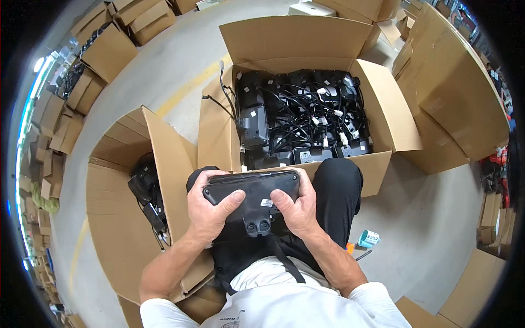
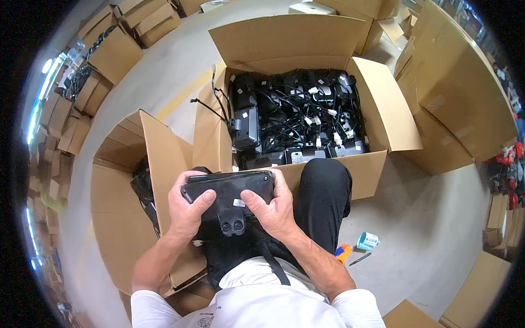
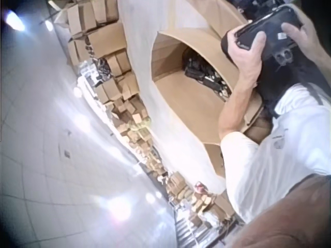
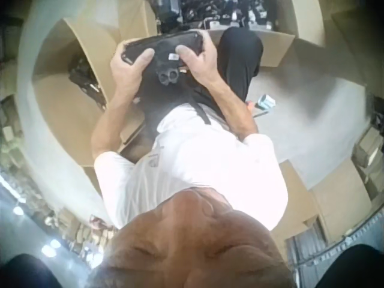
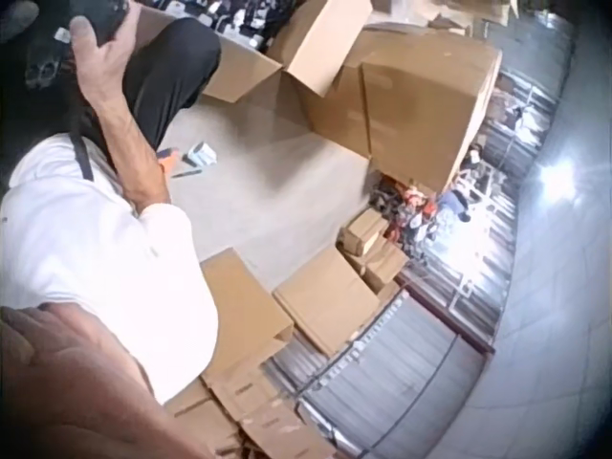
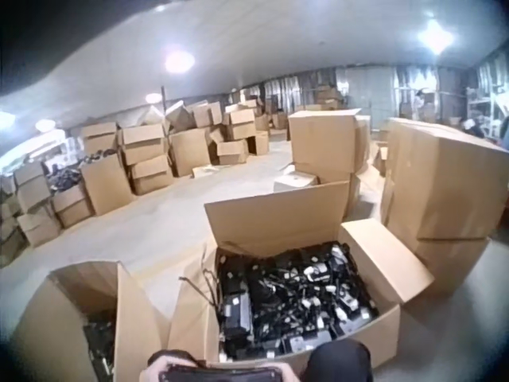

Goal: The person sits on the floor between two large cardboard boxes filled with black electronic devices. They repeatedly pick up a device from the right box, inspect it by turning it over in their hands, and place it into the left box. The process is continuous and repetitive throughout the clip.

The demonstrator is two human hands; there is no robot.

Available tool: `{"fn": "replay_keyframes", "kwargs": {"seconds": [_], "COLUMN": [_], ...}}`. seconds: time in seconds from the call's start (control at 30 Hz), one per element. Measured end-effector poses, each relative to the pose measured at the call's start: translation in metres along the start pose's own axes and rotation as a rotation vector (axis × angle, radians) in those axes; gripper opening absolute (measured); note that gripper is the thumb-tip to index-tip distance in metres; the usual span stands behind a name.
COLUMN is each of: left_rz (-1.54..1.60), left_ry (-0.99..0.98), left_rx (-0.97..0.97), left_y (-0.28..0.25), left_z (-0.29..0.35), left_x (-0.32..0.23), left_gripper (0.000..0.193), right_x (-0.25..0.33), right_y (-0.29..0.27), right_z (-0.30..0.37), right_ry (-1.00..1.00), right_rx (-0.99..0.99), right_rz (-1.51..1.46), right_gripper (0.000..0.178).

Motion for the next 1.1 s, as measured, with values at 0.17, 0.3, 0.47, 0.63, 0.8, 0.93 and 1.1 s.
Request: {"fn": "replay_keyframes", "kwargs": {"seconds": [0.17,0.3,0.47,0.63,0.8,0.93,1.1], "left_rz": [-0.071,-0.28,-0.114,0.166,-0.308,-0.899,-0.99], "left_ry": [-0.025,0.002,0.072,-0.181,-0.197,0.672,0.449], "left_rx": [0.032,0.194,0.328,0.457,0.386,-0.154,-0.365], "left_y": [0.001,0.014,0.042,0.067,0.037,-0.044,-0.163], "left_z": [-0.003,-0.001,-0.013,-0.052,-0.11,-0.125,-0.071], "left_x": [0.007,-0.005,-0.017,-0.019,0.002,-0.137,-0.115], "left_gripper": [0.051,0.056,0.053,0.085,0.038,0.047,0.045], "right_x": [-0.014,-0.019,0.036,0.077,0.026,-0.081,-0.185], "right_y": [0.0,-0.014,-0.004,-0.045,-0.074,-0.103,-0.126], "right_z": [0.007,0.019,0.007,-0.046,-0.148,-0.17,-0.208], "right_ry": [0.095,0.331,-0.014,-0.097,0.324,0.845,0.783], "right_rx": [0.046,0.357,0.516,0.211,0.098,0.158,0.165], "right_rz": [-0.043,0.145,0.526,0.355,-0.116,0.037,0.295], "right_gripper": [0.055,0.056,0.068,0.056,0.042,0.033,0.04]}}
Point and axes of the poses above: each hand's wrist, its own z-axis away from the middle knuckle, its own y-axis out of the palm, x = y × z, the point moved 10 cm from there along -z, towards the middle knuckle, and after that the axes turned 3 degrees about z, right-handed, at the moved point
